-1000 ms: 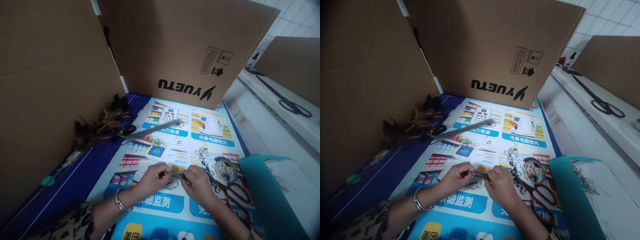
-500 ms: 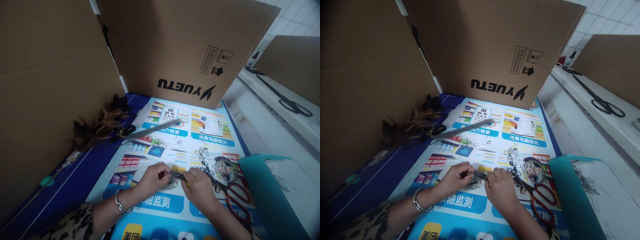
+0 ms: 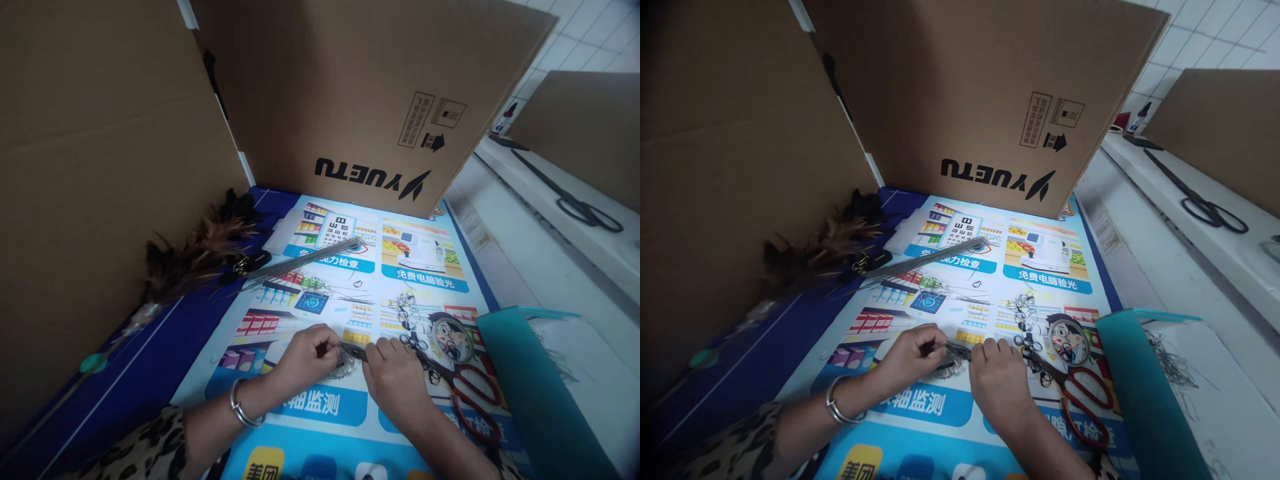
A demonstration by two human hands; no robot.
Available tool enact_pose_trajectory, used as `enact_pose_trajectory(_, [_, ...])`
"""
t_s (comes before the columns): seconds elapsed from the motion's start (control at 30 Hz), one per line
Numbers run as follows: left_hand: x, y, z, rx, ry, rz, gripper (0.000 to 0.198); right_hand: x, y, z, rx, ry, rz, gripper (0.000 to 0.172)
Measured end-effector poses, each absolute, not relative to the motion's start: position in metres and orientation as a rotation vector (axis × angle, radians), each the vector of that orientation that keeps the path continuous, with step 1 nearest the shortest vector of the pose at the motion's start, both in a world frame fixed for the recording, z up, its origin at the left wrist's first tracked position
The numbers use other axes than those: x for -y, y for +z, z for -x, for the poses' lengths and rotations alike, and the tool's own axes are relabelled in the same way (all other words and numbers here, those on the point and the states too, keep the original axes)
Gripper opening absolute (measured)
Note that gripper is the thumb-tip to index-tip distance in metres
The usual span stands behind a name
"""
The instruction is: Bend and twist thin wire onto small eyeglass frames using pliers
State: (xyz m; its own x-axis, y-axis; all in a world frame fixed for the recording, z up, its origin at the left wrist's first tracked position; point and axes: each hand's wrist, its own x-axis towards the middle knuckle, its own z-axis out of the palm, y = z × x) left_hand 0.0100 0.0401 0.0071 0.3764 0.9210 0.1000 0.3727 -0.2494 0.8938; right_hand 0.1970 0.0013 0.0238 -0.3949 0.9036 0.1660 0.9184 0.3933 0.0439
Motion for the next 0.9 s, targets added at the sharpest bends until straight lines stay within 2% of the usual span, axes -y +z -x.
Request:
enact_pose_trajectory(0.27, [-0.039,0.005,-0.01,-1.126,0.837,-1.795,0.011,-0.002,0.023,-0.197,2.514,-0.069,1.687,0.004])
enact_pose_trajectory(0.43, [-0.04,0.006,-0.009,-1.102,0.846,-1.722,0.008,-0.006,0.021,-0.2,2.431,0.198,1.657,0.004])
enact_pose_trajectory(0.63, [-0.043,0.007,-0.007,-0.946,0.761,-1.427,0.009,-0.012,0.019,-0.203,2.344,0.561,1.627,0.019])
enact_pose_trajectory(0.9, [-0.043,0.006,-0.007,-0.868,0.76,-1.286,0.016,-0.015,0.017,-0.203,2.271,0.611,1.593,0.027])
